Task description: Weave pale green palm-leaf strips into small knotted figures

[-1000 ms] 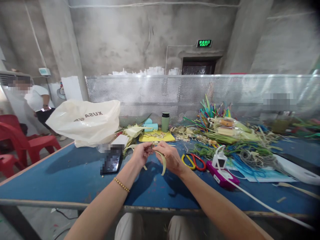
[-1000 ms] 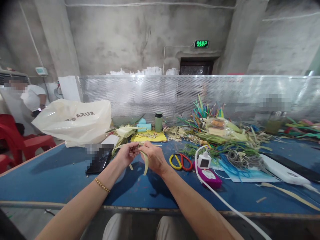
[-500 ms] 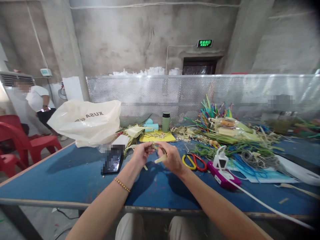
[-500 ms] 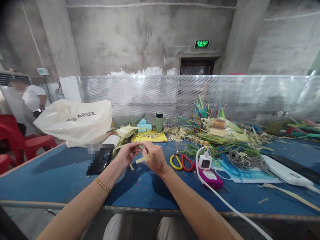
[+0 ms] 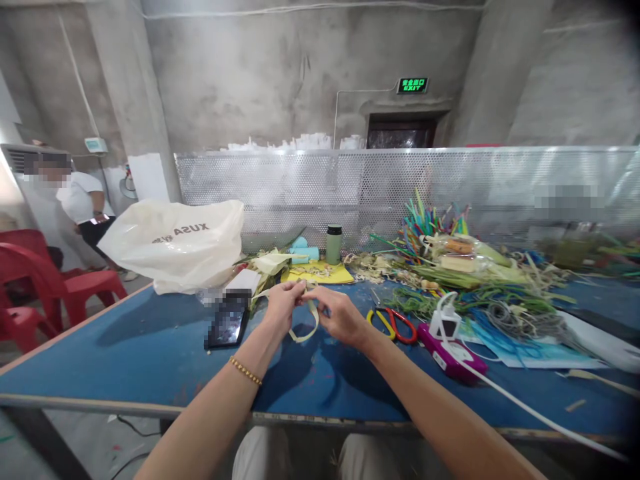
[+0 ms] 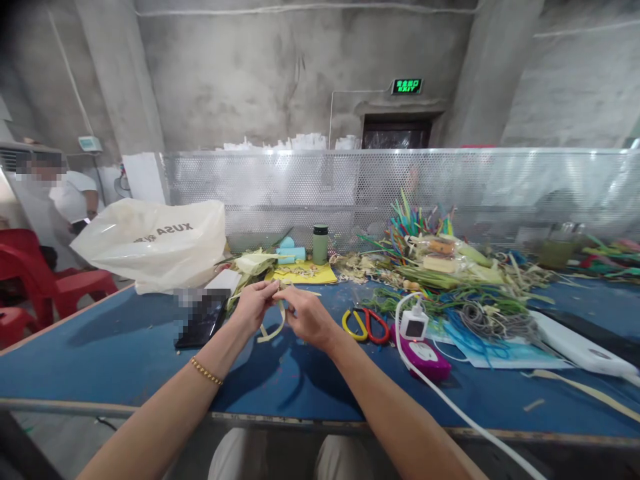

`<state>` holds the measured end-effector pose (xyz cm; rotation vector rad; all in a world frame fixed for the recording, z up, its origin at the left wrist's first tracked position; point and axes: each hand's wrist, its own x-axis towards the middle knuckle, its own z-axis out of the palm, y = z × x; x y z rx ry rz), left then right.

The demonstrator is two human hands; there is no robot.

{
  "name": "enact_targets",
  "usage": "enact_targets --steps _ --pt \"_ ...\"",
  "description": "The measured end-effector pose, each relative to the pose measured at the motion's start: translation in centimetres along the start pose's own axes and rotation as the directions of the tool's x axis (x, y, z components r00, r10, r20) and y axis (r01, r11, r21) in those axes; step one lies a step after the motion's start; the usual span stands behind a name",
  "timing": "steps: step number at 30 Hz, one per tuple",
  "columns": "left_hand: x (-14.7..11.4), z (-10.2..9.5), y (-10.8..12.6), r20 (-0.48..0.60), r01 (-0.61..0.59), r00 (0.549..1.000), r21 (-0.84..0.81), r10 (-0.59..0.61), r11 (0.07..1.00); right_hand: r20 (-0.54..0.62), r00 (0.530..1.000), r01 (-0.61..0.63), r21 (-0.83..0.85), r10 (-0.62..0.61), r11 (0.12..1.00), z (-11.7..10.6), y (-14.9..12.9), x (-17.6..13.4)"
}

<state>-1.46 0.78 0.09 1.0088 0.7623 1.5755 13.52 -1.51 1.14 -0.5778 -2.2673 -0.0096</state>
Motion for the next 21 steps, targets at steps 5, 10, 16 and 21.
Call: enact_targets --steps 5,10,16,21 --pt "0.1 0.1 -0.2 0.025 -0.074 0.997 0.147 0.071 0.986 -0.118 0.993 -0.010 -0.195 -0.013 0.981 -0.1 0.3 -0.2" --pt "-0.4 0.5 0.1 0.100 -0.161 0.986 0.303 0.137 0.939 -0.364 0.931 -0.109 -0.163 0.042 0.981 -0.2 0.2 0.0" --pt "-0.8 0.7 0.3 0.181 -0.198 0.973 0.347 0.142 0.917 -0.412 0.839 -0.372 0.040 0.355 0.927 0.3 1.3 0.1" --pt "-0.7 0.6 0.2 0.225 -0.134 0.972 0.284 0.070 0.949 -0.381 0.833 -0.395 0.100 0.401 0.913 0.5 1.4 0.1"
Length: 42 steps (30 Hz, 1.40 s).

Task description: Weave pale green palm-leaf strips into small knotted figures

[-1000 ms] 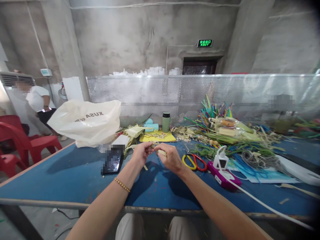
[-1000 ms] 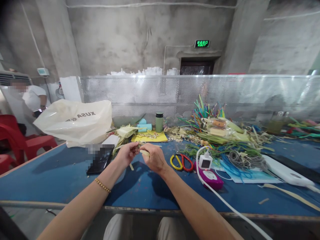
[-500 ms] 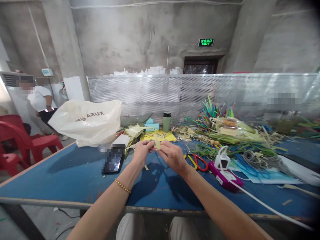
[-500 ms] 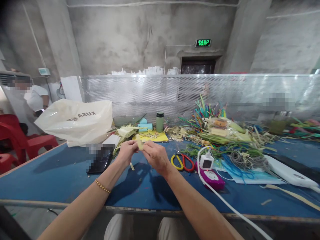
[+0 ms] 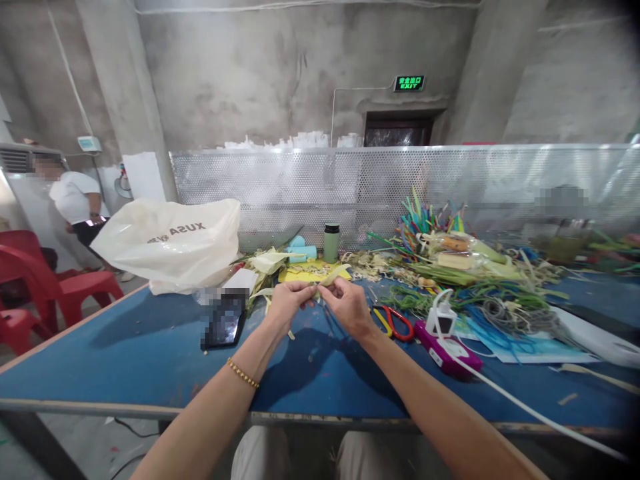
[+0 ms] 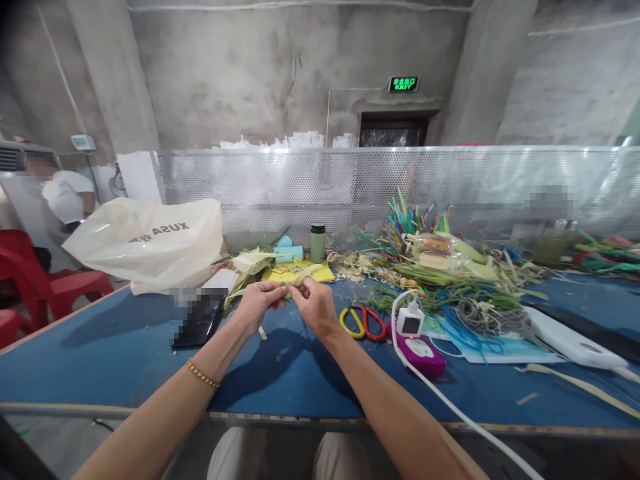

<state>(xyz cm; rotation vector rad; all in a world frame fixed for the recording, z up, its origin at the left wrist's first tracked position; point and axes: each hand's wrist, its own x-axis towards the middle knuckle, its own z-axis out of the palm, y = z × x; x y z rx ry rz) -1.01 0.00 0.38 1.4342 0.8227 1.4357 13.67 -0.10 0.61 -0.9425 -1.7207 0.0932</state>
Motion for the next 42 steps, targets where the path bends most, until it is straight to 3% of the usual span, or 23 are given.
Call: enact_targets --steps 19,32,42 --pt "-0.43 0.31 0.47 0.079 0.087 0.994 -0.143 -0.076 0.986 -0.070 0.997 0.007 -0.121 -0.016 0.993 -0.01 0.12 -0.03" --pt "-0.07 -0.12 -0.01 0.059 0.045 0.997 -0.043 -0.043 0.998 -0.035 0.999 -0.018 -0.137 0.013 0.990 -0.14 0.19 0.04" --pt "-0.08 -0.30 0.19 0.061 0.079 0.995 -0.073 -0.074 0.994 -0.022 0.998 -0.059 -0.070 0.058 0.996 0.00 0.38 0.06"
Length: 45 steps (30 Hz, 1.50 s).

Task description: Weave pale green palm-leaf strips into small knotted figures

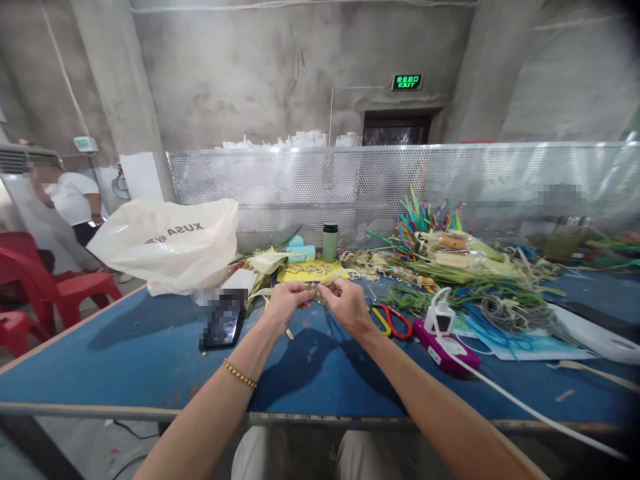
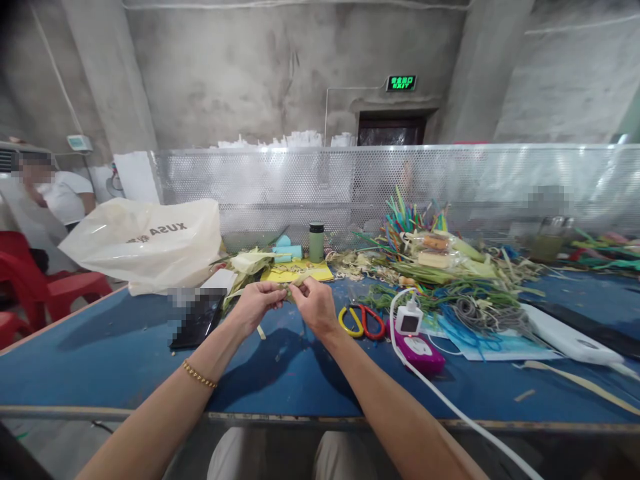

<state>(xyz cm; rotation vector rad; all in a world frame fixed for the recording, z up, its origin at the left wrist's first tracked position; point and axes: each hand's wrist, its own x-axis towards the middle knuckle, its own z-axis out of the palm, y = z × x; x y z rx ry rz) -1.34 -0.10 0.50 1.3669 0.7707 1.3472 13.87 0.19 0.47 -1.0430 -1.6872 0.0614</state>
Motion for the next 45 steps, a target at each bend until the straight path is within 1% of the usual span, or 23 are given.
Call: enact_targets --steps 6,11,14,16,18,20,22,24,26,29,31,35,40,45 --pt "-0.1 0.1 0.3 -0.023 0.028 0.999 -0.026 -0.029 0.999 0.001 1.000 0.020 0.000 -0.020 1.000 0.0 0.0 -0.1" --pt "-0.1 0.0 0.3 -0.022 0.024 0.999 -0.005 -0.024 1.000 -0.008 1.000 0.022 -0.025 -0.022 0.999 0.1 0.1 -0.2" --pt "-0.1 0.0 0.3 -0.010 0.041 0.999 -0.016 -0.041 0.999 -0.040 0.999 -0.011 -0.056 0.009 0.998 0.0 0.2 -0.1" --pt "-0.1 -0.1 0.4 0.007 0.061 0.998 -0.057 -0.061 0.996 -0.038 0.999 -0.039 -0.064 0.037 0.997 -0.2 0.3 0.2" --pt "-0.1 -0.1 0.5 0.016 0.091 0.996 -0.115 -0.090 0.989 -0.010 1.000 -0.026 -0.057 0.026 0.998 -0.5 0.3 0.5" --pt "-0.1 -0.2 0.5 0.020 0.124 0.992 -0.167 -0.122 0.978 0.023 0.999 0.028 -0.037 -0.027 0.999 -0.9 0.3 0.9" --pt "-0.1 -0.3 0.6 0.022 0.146 0.989 -0.199 -0.145 0.969 0.088 0.993 0.076 0.015 -0.077 0.997 -1.2 0.2 1.2" --pt "0.0 -0.4 0.7 0.015 0.147 0.989 -0.201 -0.147 0.969 0.190 0.978 0.069 0.088 -0.085 0.994 -1.4 0.1 1.3" --pt "0.0 -0.4 0.7 0.005 0.137 0.990 -0.177 -0.138 0.975 0.255 0.965 0.030 0.127 -0.062 0.991 -1.5 0.0 1.3" --pt "0.1 -0.5 0.6 0.005 0.124 0.992 -0.131 -0.125 0.984 0.244 0.970 -0.017 0.150 -0.021 0.989 -1.5 -0.1 1.1" --pt "0.1 -0.6 0.5 0.011 0.117 0.993 -0.103 -0.116 0.988 0.246 0.969 -0.031 0.183 -0.016 0.983 -1.5 -0.1 1.1" --pt "0.0 -0.6 0.5 0.001 0.111 0.994 -0.068 -0.112 0.991 0.301 0.953 -0.045 0.214 -0.022 0.976 -1.5 0.1 1.0" --pt "0.1 -0.8 0.5 -0.024 0.112 0.993 -0.034 -0.112 0.993 0.349 0.935 -0.008 0.186 -0.059 0.983 -1.6 0.2 0.9" --pt "0.1 -0.9 0.3 -0.002 0.065 0.998 0.039 -0.065 0.997 0.359 0.931 0.017 0.124 -0.061 0.992 -1.7 0.2 0.9"
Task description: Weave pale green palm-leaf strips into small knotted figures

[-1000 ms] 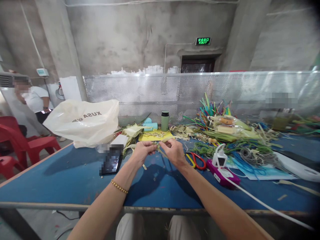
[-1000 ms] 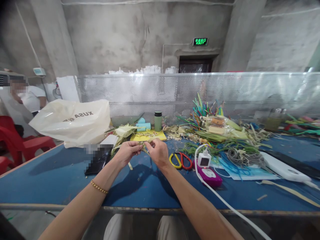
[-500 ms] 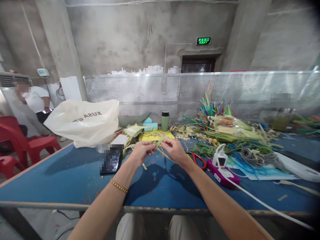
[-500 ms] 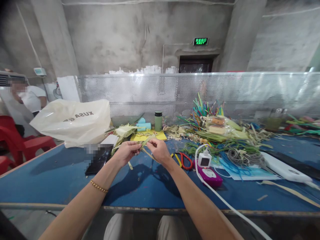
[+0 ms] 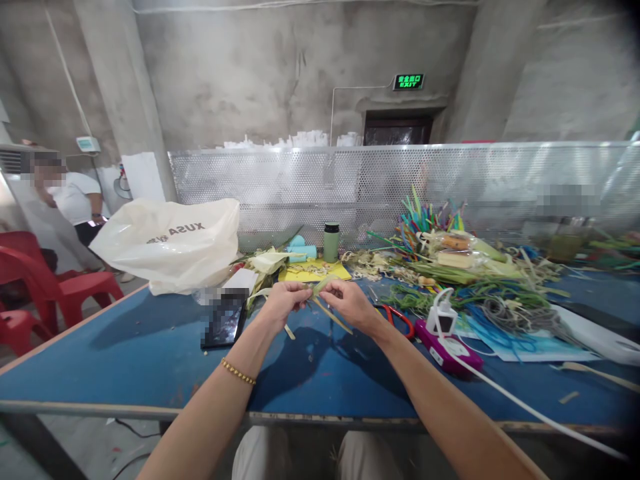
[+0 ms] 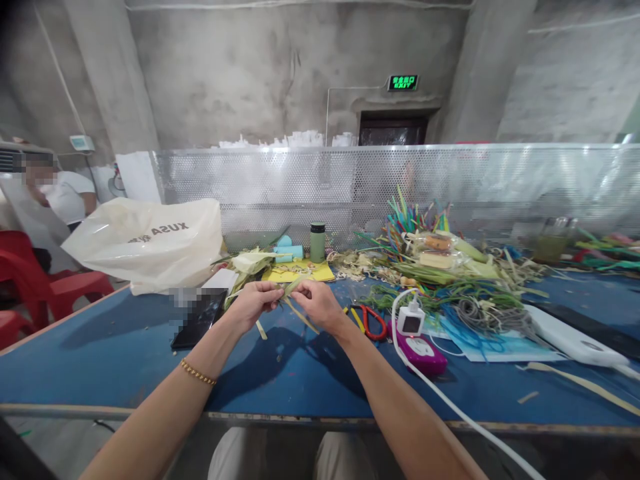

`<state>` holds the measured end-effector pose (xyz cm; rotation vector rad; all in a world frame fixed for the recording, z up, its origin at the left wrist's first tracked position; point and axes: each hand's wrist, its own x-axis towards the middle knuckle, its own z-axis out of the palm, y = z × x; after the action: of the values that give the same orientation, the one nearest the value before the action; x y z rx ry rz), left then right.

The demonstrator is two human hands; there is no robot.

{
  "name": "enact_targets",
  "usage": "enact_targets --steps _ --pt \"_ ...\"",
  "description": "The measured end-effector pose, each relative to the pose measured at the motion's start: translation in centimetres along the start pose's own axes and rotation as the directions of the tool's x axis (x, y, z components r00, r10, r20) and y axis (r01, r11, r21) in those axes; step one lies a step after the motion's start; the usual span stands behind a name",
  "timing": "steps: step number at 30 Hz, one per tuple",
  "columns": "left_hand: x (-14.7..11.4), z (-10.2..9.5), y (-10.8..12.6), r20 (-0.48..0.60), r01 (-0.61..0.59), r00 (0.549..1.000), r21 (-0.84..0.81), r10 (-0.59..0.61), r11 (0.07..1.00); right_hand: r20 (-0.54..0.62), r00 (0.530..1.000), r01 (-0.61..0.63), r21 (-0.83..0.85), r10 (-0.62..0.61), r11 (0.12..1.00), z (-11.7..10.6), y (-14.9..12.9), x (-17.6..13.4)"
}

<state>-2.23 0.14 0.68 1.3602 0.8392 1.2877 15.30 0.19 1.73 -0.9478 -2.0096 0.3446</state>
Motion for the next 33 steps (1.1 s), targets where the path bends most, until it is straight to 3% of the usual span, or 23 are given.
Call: enact_targets --steps 8,15,19,23,33 --pt "-0.1 0.2 0.4 -0.046 -0.034 0.998 0.151 0.042 0.988 0.021 0.998 -0.052 -0.041 0.053 0.998 0.0 -0.2 -0.1" --pt "-0.1 0.0 0.3 -0.032 -0.062 0.997 0.204 0.070 0.977 0.104 0.986 -0.140 0.059 0.134 0.988 -0.4 -0.2 -0.2" --pt "-0.1 0.1 0.4 -0.041 -0.062 0.997 0.191 0.071 0.980 0.137 0.973 -0.213 0.228 0.185 0.950 -0.5 -0.3 -0.3" --pt "-0.2 0.2 0.5 -0.029 -0.038 0.999 0.126 0.042 0.991 0.193 0.971 -0.206 0.363 0.143 0.909 -1.2 -0.6 -0.5" --pt "-0.2 0.0 0.4 0.003 -0.005 1.000 0.081 0.005 0.997 0.209 0.967 -0.214 0.344 0.148 0.914 -1.9 -1.3 -0.5"
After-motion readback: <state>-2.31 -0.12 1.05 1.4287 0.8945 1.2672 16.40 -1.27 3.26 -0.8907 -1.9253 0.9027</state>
